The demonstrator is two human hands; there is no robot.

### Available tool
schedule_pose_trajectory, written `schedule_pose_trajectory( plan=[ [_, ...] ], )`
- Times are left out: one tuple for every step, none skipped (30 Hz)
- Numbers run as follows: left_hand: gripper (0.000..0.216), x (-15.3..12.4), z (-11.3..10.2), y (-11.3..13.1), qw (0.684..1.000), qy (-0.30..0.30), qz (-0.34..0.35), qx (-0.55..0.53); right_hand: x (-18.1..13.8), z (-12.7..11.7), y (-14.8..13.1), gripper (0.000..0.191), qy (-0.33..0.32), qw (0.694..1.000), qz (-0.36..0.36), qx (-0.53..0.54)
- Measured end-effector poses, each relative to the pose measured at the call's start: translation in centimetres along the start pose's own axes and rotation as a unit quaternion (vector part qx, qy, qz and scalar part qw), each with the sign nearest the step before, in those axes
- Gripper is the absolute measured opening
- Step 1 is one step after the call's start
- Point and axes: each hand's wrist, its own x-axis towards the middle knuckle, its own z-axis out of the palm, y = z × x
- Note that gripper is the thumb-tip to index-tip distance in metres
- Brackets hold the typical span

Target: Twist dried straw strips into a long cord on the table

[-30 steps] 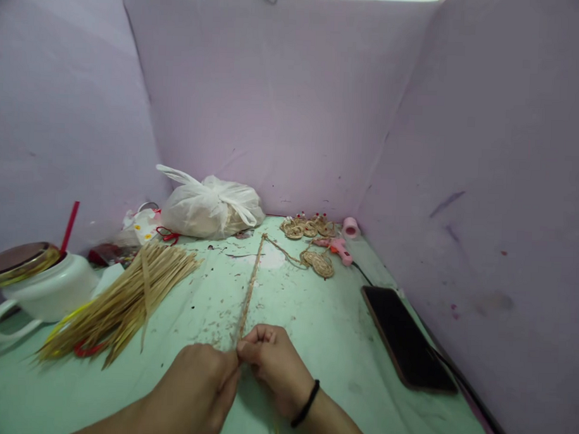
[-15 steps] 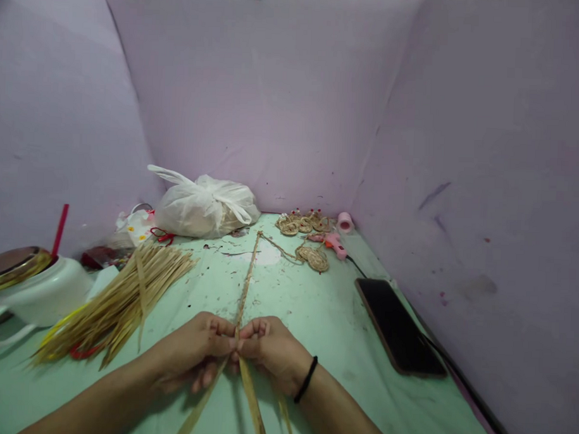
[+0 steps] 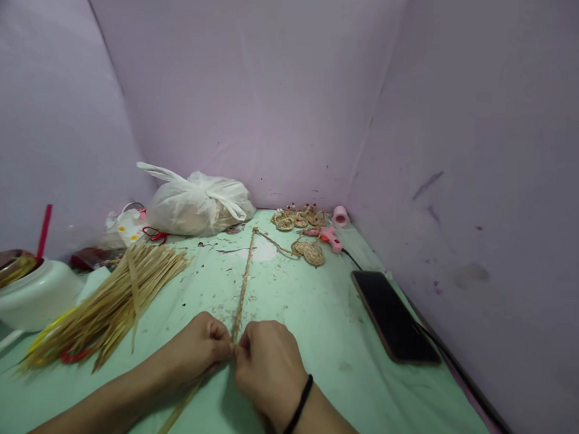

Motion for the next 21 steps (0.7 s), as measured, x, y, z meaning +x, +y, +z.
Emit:
schedule_pose_trajectory(
  plan=[
    [0.015, 0.0, 0.1, -0.1, 1.0, -0.001, 0.0, -0.001, -0.2, 0.0, -0.2, 0.015, -0.005, 1.0, 0.009, 0.002],
    [0.015, 0.0, 0.1, -0.1, 1.0, -0.005, -0.008, -0.006, -0.3, 0.0, -0.3, 0.015, -0.014, 1.0, 0.013, 0.009],
    [0.015, -0.1, 0.1, 0.0, 1.0, -0.01, -0.022, -0.014, -0.4, 0.2, -0.3, 0.015, -0.024, 0.999, 0.012, 0.019],
    [0.015, -0.2, 0.1, 0.0, 0.999, -0.014, -0.039, -0.023, -0.4, 0.4, -0.3, 0.016, -0.032, 0.999, 0.008, 0.03],
    [0.017, -0.3, 0.1, 0.1, 0.998, -0.018, -0.054, -0.032, -0.5, 0.7, -0.4, 0.016, -0.035, 0.999, 0.001, 0.04],
    [0.018, -0.3, 0.1, 0.2, 0.997, -0.022, -0.063, -0.041, -0.6, 0.9, -0.4, 0.017, -0.034, 0.998, -0.008, 0.048],
    [0.019, -0.4, 0.1, 0.2, 0.996, -0.026, -0.065, -0.049, -0.7, 1.3, -0.4, 0.017, -0.03, 0.998, -0.019, 0.053],
    [0.02, -0.4, 0.1, 0.3, 0.996, -0.029, -0.063, -0.056, -0.8, 1.5, -0.4, 0.017, -0.025, 0.998, -0.029, 0.052],
    [0.019, -0.4, 0.1, 0.3, 0.996, -0.029, -0.056, -0.059, -1.0, 1.7, -0.4, 0.017, -0.021, 0.998, -0.037, 0.046],
    [0.018, -0.4, 0.1, 0.3, 0.997, -0.026, -0.044, -0.058, -1.1, 1.9, -0.5, 0.017, -0.018, 0.998, -0.044, 0.037],
    [0.016, -0.3, 0.1, 0.2, 0.998, -0.02, -0.03, -0.051, -1.2, 1.9, -0.5, 0.016, -0.017, 0.998, -0.048, 0.028],
    [0.013, -0.3, 0.0, 0.2, 0.999, -0.013, -0.016, -0.043, -1.2, 1.8, -0.4, 0.015, -0.021, 0.998, -0.048, 0.024],
    [0.012, -0.2, 0.0, 0.3, 0.999, -0.008, -0.002, -0.036, -1.1, 1.5, -0.3, 0.013, -0.028, 0.998, -0.044, 0.03],
    [0.011, -0.2, -0.2, 0.3, 0.999, -0.007, 0.01, -0.033, -0.9, 1.1, -0.2, 0.013, -0.034, 0.998, -0.036, 0.047],
    [0.011, -0.3, -0.3, 0.4, 0.999, -0.012, 0.018, -0.036, -0.6, 0.6, 0.0, 0.016, -0.034, 0.996, -0.023, 0.076],
    [0.011, -0.3, -0.5, 0.5, 0.999, -0.025, 0.019, -0.043, -0.2, 0.1, 0.2, 0.02, -0.029, 0.993, -0.01, 0.114],
    [0.011, -0.4, -0.7, 0.7, 0.998, -0.039, 0.013, -0.051, 0.2, -0.4, 0.4, 0.023, -0.013, 0.987, 0.005, 0.161],
    [0.011, -0.5, -1.0, 0.9, 0.997, -0.055, 0.006, -0.057, 0.7, -0.9, 0.6, 0.024, 0.0, 0.976, 0.021, 0.215],
    [0.01, -0.6, -1.2, 1.2, 0.996, -0.069, -0.004, -0.061, 1.0, -1.2, 0.6, 0.024, -0.01, 0.961, 0.044, 0.272],
    [0.009, -0.7, -1.4, 1.4, 0.994, -0.082, -0.012, -0.065, 1.3, -1.4, 0.6, 0.022, -0.04, 0.942, 0.072, 0.327],
    [0.008, -0.8, -1.5, 1.6, 0.993, -0.091, -0.018, -0.068, 1.4, -1.4, 0.4, 0.021, -0.087, 0.917, 0.097, 0.376]
  ],
)
